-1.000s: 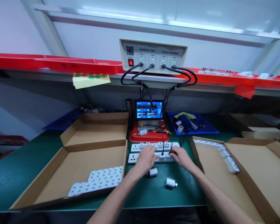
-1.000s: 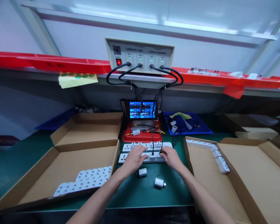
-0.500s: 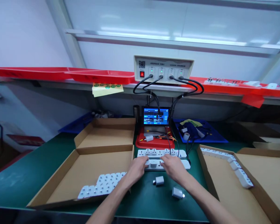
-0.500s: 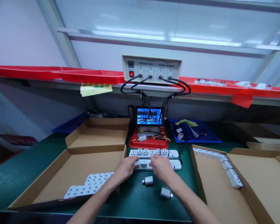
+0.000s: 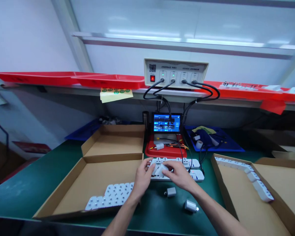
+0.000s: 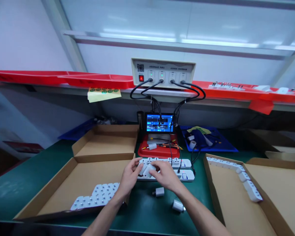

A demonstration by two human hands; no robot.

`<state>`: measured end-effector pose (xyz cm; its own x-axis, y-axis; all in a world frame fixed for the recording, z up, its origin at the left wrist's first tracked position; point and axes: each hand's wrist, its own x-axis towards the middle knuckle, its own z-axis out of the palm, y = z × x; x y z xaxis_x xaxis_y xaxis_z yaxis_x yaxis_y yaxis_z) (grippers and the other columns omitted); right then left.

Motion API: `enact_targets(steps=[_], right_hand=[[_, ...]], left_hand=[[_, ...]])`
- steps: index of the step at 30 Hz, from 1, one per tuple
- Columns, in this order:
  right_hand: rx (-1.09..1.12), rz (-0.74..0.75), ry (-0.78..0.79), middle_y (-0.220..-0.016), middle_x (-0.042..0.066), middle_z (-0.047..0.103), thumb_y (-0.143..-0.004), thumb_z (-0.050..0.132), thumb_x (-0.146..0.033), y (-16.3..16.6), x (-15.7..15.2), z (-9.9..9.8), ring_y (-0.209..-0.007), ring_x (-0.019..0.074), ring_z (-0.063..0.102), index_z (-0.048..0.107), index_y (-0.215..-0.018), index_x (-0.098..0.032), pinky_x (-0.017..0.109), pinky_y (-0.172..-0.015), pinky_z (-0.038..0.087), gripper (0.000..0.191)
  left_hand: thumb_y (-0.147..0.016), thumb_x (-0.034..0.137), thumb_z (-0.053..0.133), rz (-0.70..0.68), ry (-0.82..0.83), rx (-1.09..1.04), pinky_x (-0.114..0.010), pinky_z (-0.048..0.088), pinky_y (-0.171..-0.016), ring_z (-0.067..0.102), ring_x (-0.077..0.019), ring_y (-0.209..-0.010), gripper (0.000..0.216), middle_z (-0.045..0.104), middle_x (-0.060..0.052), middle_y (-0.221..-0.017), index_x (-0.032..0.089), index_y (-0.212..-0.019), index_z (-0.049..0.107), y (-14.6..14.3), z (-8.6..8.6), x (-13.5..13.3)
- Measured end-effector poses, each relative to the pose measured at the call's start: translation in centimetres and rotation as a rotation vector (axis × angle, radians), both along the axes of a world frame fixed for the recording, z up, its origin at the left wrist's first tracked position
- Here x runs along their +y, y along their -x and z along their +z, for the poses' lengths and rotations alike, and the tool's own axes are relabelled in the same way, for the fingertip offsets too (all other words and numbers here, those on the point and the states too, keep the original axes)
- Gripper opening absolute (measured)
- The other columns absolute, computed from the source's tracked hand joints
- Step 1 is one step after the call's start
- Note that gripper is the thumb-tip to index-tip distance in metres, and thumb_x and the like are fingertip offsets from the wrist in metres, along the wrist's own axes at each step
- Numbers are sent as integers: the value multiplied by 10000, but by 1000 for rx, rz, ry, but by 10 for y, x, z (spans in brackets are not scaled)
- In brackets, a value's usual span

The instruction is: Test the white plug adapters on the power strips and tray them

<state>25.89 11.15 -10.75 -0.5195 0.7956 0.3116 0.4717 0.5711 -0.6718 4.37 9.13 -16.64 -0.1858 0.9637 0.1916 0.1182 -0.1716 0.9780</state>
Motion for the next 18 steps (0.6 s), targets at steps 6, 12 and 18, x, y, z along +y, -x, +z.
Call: enact_targets(steps=[6, 12, 18], right_hand=[[183, 59, 200, -837, 48, 774, -1023, 639, -468, 1, -20, -9, -743, 229, 711, 740, -1234, -194, 319, -704, 555, 360], [-202, 102, -79, -1108, 120, 809, -1094, 520, -510, -47, -30, -27, -928, 290, 772, 747, -1259, -273, 390, -813, 597, 367], [-557, 133, -324, -919, 114, 755, -892, 686, -262, -97, -41, -81, -794, 293, 733, 745, -988, -329, 365, -592, 507, 132]], left_hand=[[-875, 553, 837, -124, 83, -156, -360, 635, -968, 755, -242, -1113, 723, 717, -157, -1395, 191, -1463, 622, -25, 4, -49], [-892, 456, 780, 106, 125, 162, -288, 583, -724, 728, -169, -830, 531, 733, -112, -1255, 197, -1333, 633, 79, 27, -88], [-924, 400, 662, 556, 368, 1063, -349, 513, -895, 718, -291, -1069, 195, 777, -100, -1128, 225, -986, 721, 224, 57, -123]])
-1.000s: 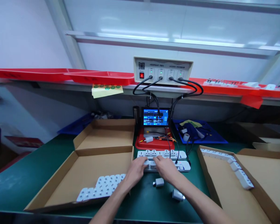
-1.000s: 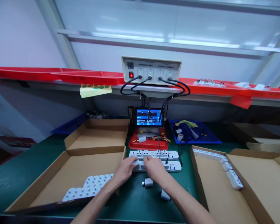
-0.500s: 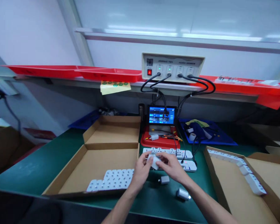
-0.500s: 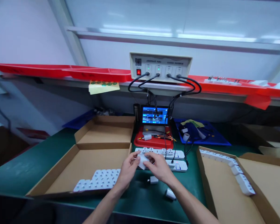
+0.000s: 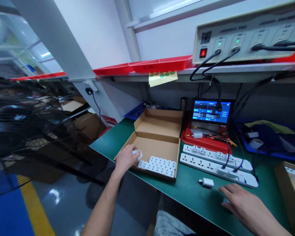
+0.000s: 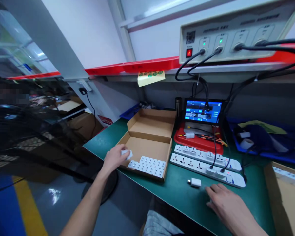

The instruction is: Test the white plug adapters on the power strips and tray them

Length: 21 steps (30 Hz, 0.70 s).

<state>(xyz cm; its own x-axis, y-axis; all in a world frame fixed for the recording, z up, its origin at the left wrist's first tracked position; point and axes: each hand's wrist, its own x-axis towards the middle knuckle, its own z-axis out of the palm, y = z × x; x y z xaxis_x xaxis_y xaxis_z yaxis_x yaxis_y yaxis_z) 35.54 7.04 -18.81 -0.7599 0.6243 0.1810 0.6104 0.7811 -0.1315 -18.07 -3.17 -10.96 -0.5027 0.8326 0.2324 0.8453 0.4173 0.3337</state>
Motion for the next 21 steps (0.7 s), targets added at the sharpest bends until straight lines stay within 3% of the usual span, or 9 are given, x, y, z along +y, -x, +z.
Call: enact_targets(steps=[2, 5, 8, 12, 15, 18, 21], right_hand=[[-45, 20, -44, -852, 93, 737, -842, 665, -179, -5, 0, -19, -791, 314, 719, 733, -922, -315, 388, -609, 514, 172], [-55, 28, -41, -815, 91, 725, -891, 604, -152, -4, 4, -30, -801, 314, 710, 739, -883, -290, 390, -639, 517, 193], [-11, -10, 43, -917, 100, 750, -1014, 553, -234, 3, 9, -9, -834, 275, 720, 770, -1016, -269, 362, -699, 531, 220], [49, -124, 85, -1178, 138, 744, -1095, 493, -293, 28, 17, 38, -958, 262, 724, 702, -1346, -218, 357, -830, 548, 335], [8, -180, 86, -1230, 134, 716, -1081, 514, -216, 54, 29, 59, -951, 236, 704, 682, -1347, -196, 315, -827, 514, 315], [-92, -203, 82, -1245, 132, 697, -1069, 525, -147, 77, 43, 64, -971, 237, 699, 674, -1335, -182, 300, -808, 484, 307], [-153, -195, 92, -1263, 138, 690, -1051, 555, -124, 93, 52, 59, -998, 250, 712, 673, -1326, -179, 303, -807, 483, 304]], left_hand=[[-963, 406, 611, 24, 208, 61, -338, 480, -846, 733, -308, -1052, 227, 803, -112, -1068, 229, -914, 743, 17, -1, -7], [-1065, 468, 444, -92, 382, 25, -331, 447, -809, 753, -312, -1024, 433, 814, -124, -985, 232, -851, 737, 20, -12, -13], [-1113, 521, 307, -212, 442, -42, -340, 455, -829, 758, -308, -1012, 567, 813, -128, -996, 232, -870, 729, 15, -20, -14], [-1108, 555, 338, -218, 397, 61, -403, 491, -921, 734, -345, -1053, 554, 799, -163, -1074, 206, -986, 751, -2, -28, 3], [-1092, 508, 451, -313, 185, 163, -463, 501, -1035, 695, -363, -1130, 433, 777, -184, -1174, 191, -1107, 746, -54, -39, 30], [-1061, 375, 576, -614, 40, 77, -447, 527, -1053, 665, -335, -1184, 269, 751, -153, -1274, 218, -1221, 725, -144, -56, 49], [-1024, 277, 651, -879, 42, 107, -454, 549, -978, 651, -327, -1116, 280, 737, -143, -1239, 202, -1290, 699, -234, -77, 57]])
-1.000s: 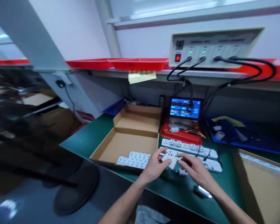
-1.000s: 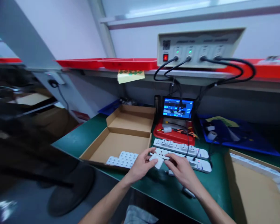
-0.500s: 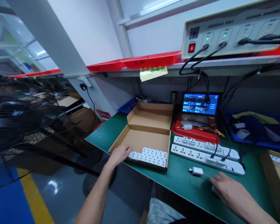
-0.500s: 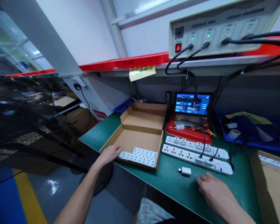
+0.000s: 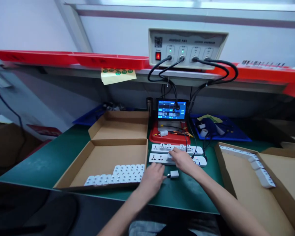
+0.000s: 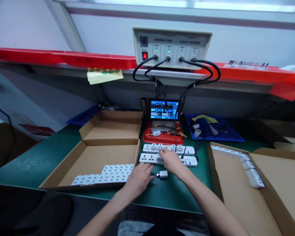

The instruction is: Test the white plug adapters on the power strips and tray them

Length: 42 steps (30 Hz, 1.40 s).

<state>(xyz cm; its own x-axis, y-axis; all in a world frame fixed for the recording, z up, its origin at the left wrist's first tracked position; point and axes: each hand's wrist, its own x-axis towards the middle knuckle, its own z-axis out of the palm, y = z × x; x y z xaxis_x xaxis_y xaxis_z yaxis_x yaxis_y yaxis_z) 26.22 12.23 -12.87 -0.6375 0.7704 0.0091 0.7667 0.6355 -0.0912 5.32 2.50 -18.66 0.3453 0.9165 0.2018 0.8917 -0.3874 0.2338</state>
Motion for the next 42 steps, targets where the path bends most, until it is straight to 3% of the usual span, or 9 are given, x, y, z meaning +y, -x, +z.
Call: enact_targets(steps=[3, 6, 13, 16, 20, 26, 32, 38, 42], right_hand=[[-49, 10, 7, -1227, 127, 702, -1011, 600, -120, 10, 4, -7, -928, 242, 730, 695, -1227, -182, 300, -771, 483, 244], [-69, 14, 0, -1217, 126, 710, -982, 585, -92, 15, 5, -11, -882, 237, 733, 708, -1143, -182, 309, -765, 491, 222], [-67, 2, 58, -1258, 159, 709, -964, 568, -53, 14, 5, -7, -965, 270, 746, 715, -1220, -163, 339, -848, 532, 315], [-76, 27, 25, -1250, 152, 712, -1017, 543, -91, 10, 1, -2, -969, 280, 758, 694, -1294, -171, 342, -820, 542, 326], [-7, 23, -35, -1268, 131, 721, -1098, 549, -252, -3, -14, 11, -968, 282, 759, 626, -1433, -211, 328, -772, 533, 346], [122, -90, -51, -1164, 104, 770, -1109, 582, -314, -62, -23, 25, -1001, 258, 741, 728, -1256, -220, 302, -811, 494, 227], [239, -247, -11, -983, 68, 800, -1079, 614, -314, -125, -8, 17, -898, 235, 728, 776, -977, -225, 292, -768, 438, 211], [414, -278, 108, -930, 46, 798, -970, 727, -269, -129, 8, -10, -852, 222, 711, 775, -931, -227, 278, -720, 410, 74], [558, -260, 188, -857, 22, 775, -897, 752, -191, -120, 17, -28, -830, 212, 694, 769, -893, -218, 274, -734, 423, 32]], left_hand=[[-990, 192, 659, -105, -28, 52, -473, 547, -887, 630, -346, -1072, 321, 714, -173, -1176, 156, -1308, 683, -56, -18, 4], [-951, 79, 590, -179, -37, 87, -481, 538, -827, 623, -360, -1058, 315, 706, -193, -1144, 129, -1243, 698, -74, -27, 5], [-1006, 169, 586, -94, 89, -137, -434, 563, -897, 653, -311, -1047, 257, 736, -118, -1096, 216, -1230, 703, -30, -3, 6], [-1039, 183, 549, -11, 14, -290, -410, 569, -972, 687, -276, -1098, 316, 732, -106, -1199, 230, -1333, 655, 0, 11, 24], [-1033, 164, 574, 68, 18, -275, -412, 571, -1001, 717, -295, -1158, 294, 753, -128, -1286, 200, -1308, 672, 18, 21, 55], [-1026, 145, 592, 77, 113, -163, -401, 554, -1000, 736, -313, -1158, 269, 779, -157, -1274, 180, -1257, 725, 17, 25, 72], [-1022, 152, 601, 67, 180, -160, -376, 534, -976, 733, -309, -1159, 263, 788, -139, -1268, 209, -1243, 732, 20, 25, 73], [-994, 177, 669, 62, 224, -9, -404, 503, -1010, 697, -341, -1221, 249, 784, -149, -1265, 209, -1225, 754, 12, 33, 78], [-985, 278, 732, -9, 78, -9, -432, 487, -1044, 643, -347, -1220, 207, 756, -144, -1248, 200, -1170, 782, -20, 39, 81]])
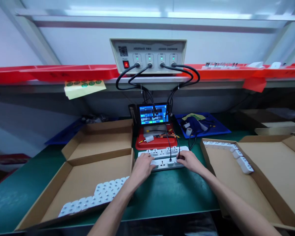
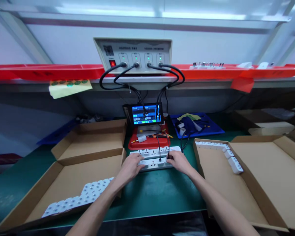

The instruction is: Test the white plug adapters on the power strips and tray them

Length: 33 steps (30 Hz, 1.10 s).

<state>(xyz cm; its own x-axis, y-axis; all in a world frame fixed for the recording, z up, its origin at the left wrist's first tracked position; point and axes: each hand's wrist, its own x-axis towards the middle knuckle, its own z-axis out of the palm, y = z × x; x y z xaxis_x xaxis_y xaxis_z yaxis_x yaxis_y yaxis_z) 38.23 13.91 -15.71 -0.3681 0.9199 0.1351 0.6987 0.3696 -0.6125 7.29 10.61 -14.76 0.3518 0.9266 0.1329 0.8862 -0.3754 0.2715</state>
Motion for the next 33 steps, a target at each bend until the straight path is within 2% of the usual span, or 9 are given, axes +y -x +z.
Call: enact_targets(steps=[4, 7, 10, 13, 16, 19, 22, 26, 33], right_hand=[[44, -7, -47, -863, 26, 768, -916, 707, -185, 1, 1, -5, -830, 215, 683, 735, -876, -210, 292, -764, 424, 56], [105, -21, -101, -853, 22, 753, -947, 681, -236, 0, 0, 0, -806, 214, 668, 708, -898, -215, 300, -754, 424, 59], [134, -14, -105, -811, 16, 741, -952, 677, -274, 2, -1, 7, -765, 213, 652, 709, -890, -216, 302, -725, 420, 90], [145, 43, -90, -848, 30, 778, -952, 656, -251, 15, -3, 10, -797, 220, 679, 745, -888, -212, 305, -748, 440, 116], [156, 111, -59, -890, 42, 816, -947, 663, -217, 40, -4, 12, -838, 227, 720, 792, -915, -209, 303, -776, 467, 133], [144, 172, -43, -928, 45, 836, -950, 688, -188, 70, -5, 13, -865, 224, 746, 821, -938, -209, 295, -795, 484, 135], [69, 188, -51, -965, 46, 840, -965, 705, -178, 96, -4, 14, -891, 219, 751, 826, -949, -210, 283, -800, 481, 126], [-13, 175, -48, -987, 51, 838, -978, 701, -186, 114, 1, 13, -914, 225, 746, 826, -963, -206, 283, -807, 471, 128], [-102, 172, -65, -988, 61, 814, -1013, 663, -200, 119, 4, 7, -920, 225, 720, 799, -982, -195, 296, -819, 463, 140]], left_hand=[[-1019, 273, 694, -54, -54, -146, -403, 492, -1015, 649, -302, -1142, 251, 748, -121, -1192, 192, -1249, 755, -57, -4, 5], [-999, 203, 696, -46, -13, -194, -370, 489, -942, 672, -283, -1064, 91, 755, -116, -1084, 179, -1042, 772, -90, -7, 12], [-975, 146, 692, -29, 1, -296, -341, 475, -880, 687, -253, -975, 110, 762, -93, -984, 186, -888, 747, -97, -5, 17], [-973, 153, 681, -28, -29, -457, -319, 462, -836, 688, -222, -898, 140, 774, -65, -930, 198, -857, 745, -75, 0, 16], [-974, 198, 665, 11, -3, -571, -304, 454, -812, 687, -204, -844, 164, 788, -48, -887, 198, -840, 759, -34, 5, 11], [-962, 253, 651, 98, 39, -576, -295, 441, -775, 672, -201, -806, 195, 784, -42, -843, 188, -825, 772, 10, 5, 8], [-949, 289, 636, 137, 81, -541, -291, 421, -733, 649, -197, -757, 233, 752, -33, -768, 178, -789, 763, 39, 1, 6], [-934, 311, 633, 157, 117, -536, -293, 422, -717, 646, -201, -749, 240, 743, -33, -752, 176, -781, 759, 48, -4, 6], [-938, 256, 642, 128, 102, -530, -303, 431, -758, 655, -205, -785, 188, 767, -34, -811, 176, -832, 775, 44, -3, 6]])
